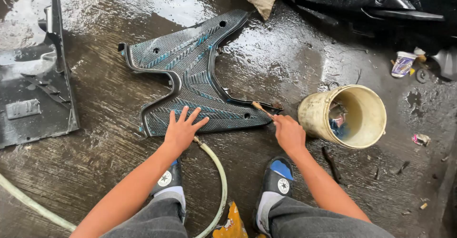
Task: Cleaning a motorcycle floorboard with a brush and soapy water
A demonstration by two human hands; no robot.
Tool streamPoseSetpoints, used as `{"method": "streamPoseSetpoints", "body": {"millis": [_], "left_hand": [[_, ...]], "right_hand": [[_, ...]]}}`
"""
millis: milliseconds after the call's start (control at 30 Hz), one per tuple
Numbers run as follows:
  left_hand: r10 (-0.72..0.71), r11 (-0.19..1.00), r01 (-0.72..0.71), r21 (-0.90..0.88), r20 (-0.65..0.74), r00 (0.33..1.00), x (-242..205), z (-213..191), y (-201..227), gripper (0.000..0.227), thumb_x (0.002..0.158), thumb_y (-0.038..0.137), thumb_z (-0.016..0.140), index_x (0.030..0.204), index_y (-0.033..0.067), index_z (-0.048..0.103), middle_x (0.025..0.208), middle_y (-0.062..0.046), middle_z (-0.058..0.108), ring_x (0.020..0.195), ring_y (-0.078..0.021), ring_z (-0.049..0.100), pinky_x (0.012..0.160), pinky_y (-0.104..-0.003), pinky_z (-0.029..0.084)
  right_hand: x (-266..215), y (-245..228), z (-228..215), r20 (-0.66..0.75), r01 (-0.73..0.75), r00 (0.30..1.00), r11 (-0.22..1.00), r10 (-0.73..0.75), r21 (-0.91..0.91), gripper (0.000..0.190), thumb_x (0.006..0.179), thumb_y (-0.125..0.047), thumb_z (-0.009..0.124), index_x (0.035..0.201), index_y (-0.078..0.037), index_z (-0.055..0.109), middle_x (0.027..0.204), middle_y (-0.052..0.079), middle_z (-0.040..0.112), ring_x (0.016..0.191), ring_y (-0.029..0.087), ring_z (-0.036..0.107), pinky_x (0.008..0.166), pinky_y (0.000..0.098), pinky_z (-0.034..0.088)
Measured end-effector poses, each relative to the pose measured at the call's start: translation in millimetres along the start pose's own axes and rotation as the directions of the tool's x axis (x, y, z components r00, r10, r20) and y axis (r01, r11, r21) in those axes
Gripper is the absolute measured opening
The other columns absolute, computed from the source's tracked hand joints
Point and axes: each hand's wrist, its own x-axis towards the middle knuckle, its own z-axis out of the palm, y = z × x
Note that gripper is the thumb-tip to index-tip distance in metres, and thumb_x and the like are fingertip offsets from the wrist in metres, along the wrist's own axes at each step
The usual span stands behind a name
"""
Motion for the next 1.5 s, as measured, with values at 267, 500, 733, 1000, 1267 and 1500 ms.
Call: {"method": "streamPoseSetpoints", "body": {"millis": [267, 500, 733, 1000, 1267, 1500], "left_hand": [[-0.01, 1.0, 0.011, 0.006, -0.033, 0.999, 1, 7, 0, 0.082, 0.097, 0.028, 0.06, 0.161, 0.046, 0.013, 0.17, -0.001, 0.015, 0.153, -0.0374, 0.024, 0.114, -0.069, 0.026], [-0.009, 1.0, 0.009, 0.003, -0.007, 1.0, 0, 2, -1, 0.081, 0.096, 0.03, 0.062, 0.16, 0.0467, 0.015, 0.171, 0.0, 0.013, 0.153, -0.0365, 0.022, 0.115, -0.068, 0.025], [-0.009, 1.0, 0.01, -0.008, 0.037, 0.999, -2, -8, -1, 0.081, 0.099, 0.026, 0.059, 0.162, 0.0463, 0.012, 0.171, -0.001, 0.011, 0.154, -0.0367, 0.02, 0.115, -0.07, 0.024], [0.008, 1.0, -0.007, 0.022, -0.018, 1.0, -7, -6, 0, 0.073, 0.1, 0.024, 0.056, 0.161, 0.0419, 0.019, 0.171, -0.004, 0.013, 0.153, -0.038, 0.022, 0.113, -0.069, 0.025], [0.02, 0.994, -0.028, -0.105, -0.078, 0.997, -10, -13, -19, 0.075, 0.093, 0.037, 0.066, 0.156, 0.0353, 0.025, 0.167, -0.005, 0.016, 0.152, -0.0329, 0.021, 0.111, -0.07, 0.026], [-0.494, 0.867, 0.407, -0.288, -0.601, 0.628, -28, -3, -82, 0.056, 0.076, 0.022, 0.075, 0.128, 0.0119, 0.058, 0.134, -0.011, 0.057, 0.121, -0.0287, 0.054, 0.092, -0.043, 0.044]], "right_hand": [[-27, 60, 0, -0.159, -0.001, 0.987, 1.0, -0.001, -0.013, 0.02, 0.097, -0.028, 0.063, 0.113, -0.022, 0.073, 0.102, 0.009, 0.073, 0.086, 0.041, 0.073, 0.073, 0.0556, 0.062], [-20, 56, 32, -0.181, 0.071, 0.982, 0.993, -0.054, 0.093, 0.018, 0.099, -0.026, 0.064, 0.113, -0.021, 0.072, 0.099, 0.01, 0.073, 0.087, 0.039, 0.073, 0.071, 0.0518, 0.062], [-45, 67, 18, -0.188, 0.018, 0.982, 0.997, -0.004, 0.076, 0.018, 0.1, -0.027, 0.063, 0.114, -0.02, 0.07, 0.106, 0.007, 0.074, 0.097, 0.034, 0.073, 0.078, 0.0482, 0.062], [-20, 7, 10, -0.008, 0.102, 0.995, 0.994, -0.102, 0.042, 0.023, 0.097, -0.026, 0.06, 0.117, -0.023, 0.07, 0.1, 0.006, 0.073, 0.089, 0.036, 0.074, 0.078, 0.0509, 0.062], [-33, 9, -212, -0.125, -0.184, 0.972, 0.973, 0.201, 0.14, 0.03, 0.097, -0.018, 0.067, 0.124, -0.025, 0.075, 0.104, 0.006, 0.078, 0.093, 0.027, 0.074, 0.072, 0.0403, 0.058], [7, 162, -183, 0.033, -0.43, 0.828, 0.673, 0.559, -0.601, 0.036, 0.094, -0.042, 0.062, 0.127, -0.047, 0.074, 0.1, -0.004, 0.089, 0.097, 0.026, 0.084, 0.082, 0.0432, 0.068]]}}
